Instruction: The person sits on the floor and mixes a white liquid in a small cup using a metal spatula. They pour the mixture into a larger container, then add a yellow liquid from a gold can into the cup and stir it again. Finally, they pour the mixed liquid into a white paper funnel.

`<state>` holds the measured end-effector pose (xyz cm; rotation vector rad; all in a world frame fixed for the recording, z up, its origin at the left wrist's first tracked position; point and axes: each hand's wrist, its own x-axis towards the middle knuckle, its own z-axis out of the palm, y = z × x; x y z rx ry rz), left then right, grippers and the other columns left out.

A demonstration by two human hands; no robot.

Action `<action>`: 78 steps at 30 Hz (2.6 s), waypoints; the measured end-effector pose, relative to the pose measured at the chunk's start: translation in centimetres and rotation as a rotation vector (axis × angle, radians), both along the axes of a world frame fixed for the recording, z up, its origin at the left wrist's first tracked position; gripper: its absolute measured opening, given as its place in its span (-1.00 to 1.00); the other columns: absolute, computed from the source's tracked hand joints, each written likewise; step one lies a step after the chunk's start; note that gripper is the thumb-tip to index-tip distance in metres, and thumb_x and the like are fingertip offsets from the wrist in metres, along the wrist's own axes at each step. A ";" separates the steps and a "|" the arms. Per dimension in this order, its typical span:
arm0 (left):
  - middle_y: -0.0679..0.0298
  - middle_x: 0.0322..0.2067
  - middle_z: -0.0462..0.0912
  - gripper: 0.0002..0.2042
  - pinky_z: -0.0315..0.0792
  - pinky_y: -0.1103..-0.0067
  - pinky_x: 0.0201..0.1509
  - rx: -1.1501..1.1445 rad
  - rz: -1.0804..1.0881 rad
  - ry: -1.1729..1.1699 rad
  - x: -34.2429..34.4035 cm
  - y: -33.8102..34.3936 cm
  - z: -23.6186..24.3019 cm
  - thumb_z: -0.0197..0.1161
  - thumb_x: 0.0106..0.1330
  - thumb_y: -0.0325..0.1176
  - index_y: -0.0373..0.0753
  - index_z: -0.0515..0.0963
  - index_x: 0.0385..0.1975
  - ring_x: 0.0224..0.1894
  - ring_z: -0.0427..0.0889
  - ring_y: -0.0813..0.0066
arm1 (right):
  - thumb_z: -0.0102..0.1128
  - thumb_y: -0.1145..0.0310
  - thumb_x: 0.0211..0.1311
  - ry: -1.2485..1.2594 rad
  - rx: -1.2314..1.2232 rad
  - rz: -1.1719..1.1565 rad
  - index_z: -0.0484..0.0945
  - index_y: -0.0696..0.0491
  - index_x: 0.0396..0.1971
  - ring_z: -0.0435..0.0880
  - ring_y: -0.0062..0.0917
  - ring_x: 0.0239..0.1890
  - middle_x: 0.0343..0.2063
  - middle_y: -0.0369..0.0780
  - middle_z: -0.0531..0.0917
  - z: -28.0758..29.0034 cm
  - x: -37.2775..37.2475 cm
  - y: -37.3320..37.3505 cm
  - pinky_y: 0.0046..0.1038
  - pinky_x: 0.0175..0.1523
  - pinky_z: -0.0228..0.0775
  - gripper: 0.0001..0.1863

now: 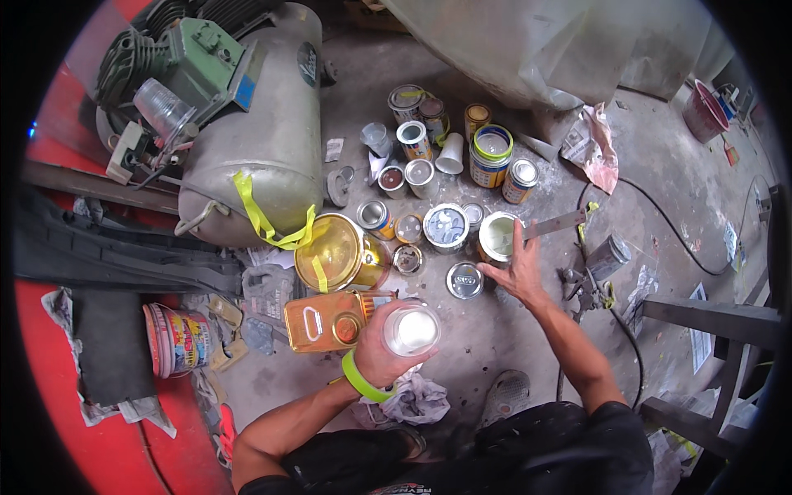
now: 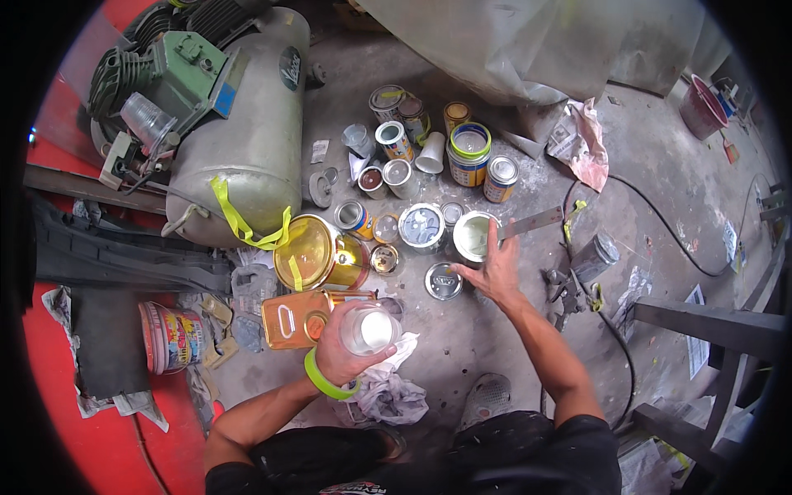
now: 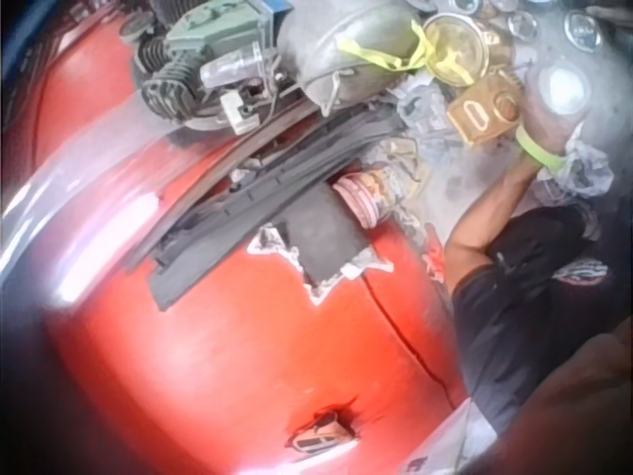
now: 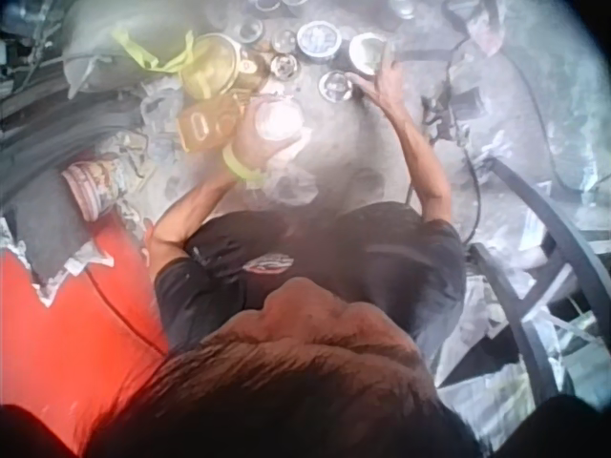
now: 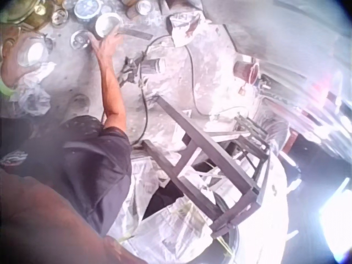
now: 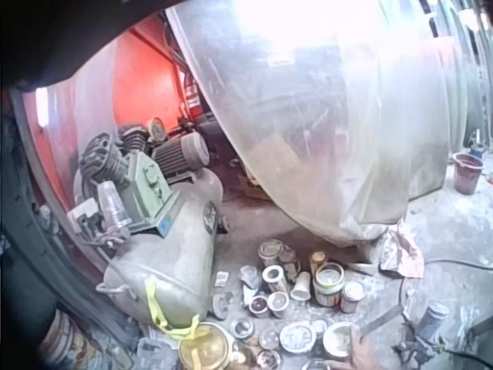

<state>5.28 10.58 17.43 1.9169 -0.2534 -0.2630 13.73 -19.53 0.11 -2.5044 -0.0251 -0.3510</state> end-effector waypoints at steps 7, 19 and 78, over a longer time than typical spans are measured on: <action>0.14 0.07 0.62 -0.26 0.52 0.41 0.24 0.035 -0.095 -0.170 1.3 -0.7 -0.5 0.71 0.00 -0.36 -0.29 0.43 0.19 0.10 0.66 0.32 | 0.56 -0.21 -0.03 0.613 -0.044 0.241 0.20 0.21 0.48 0.64 -0.06 0.12 0.21 0.13 0.54 12.8 -7.5 -3.0 -0.13 0.12 0.53 0.20; -0.02 0.22 0.48 -0.10 0.33 0.18 0.39 0.344 -0.380 -0.279 0.6 -1.3 0.3 0.68 -0.06 0.02 -0.30 0.42 0.27 0.31 0.44 -0.07 | 0.64 0.29 -0.03 0.666 0.792 0.638 0.36 0.12 0.39 0.63 -0.43 0.23 0.13 -0.11 0.68 13.4 -9.6 6.4 -0.36 0.31 0.46 -0.06; -0.02 0.05 0.58 -0.30 0.54 0.26 0.19 1.008 -0.091 -0.208 7.0 14.4 15.0 0.63 -0.08 -0.13 -0.24 0.50 0.09 0.09 0.63 0.00 | 0.63 0.44 0.01 0.347 0.704 0.054 0.51 0.15 0.06 0.68 -0.48 0.00 -0.07 -0.18 0.72 7.7 -11.1 -1.7 -0.39 0.14 0.51 -0.40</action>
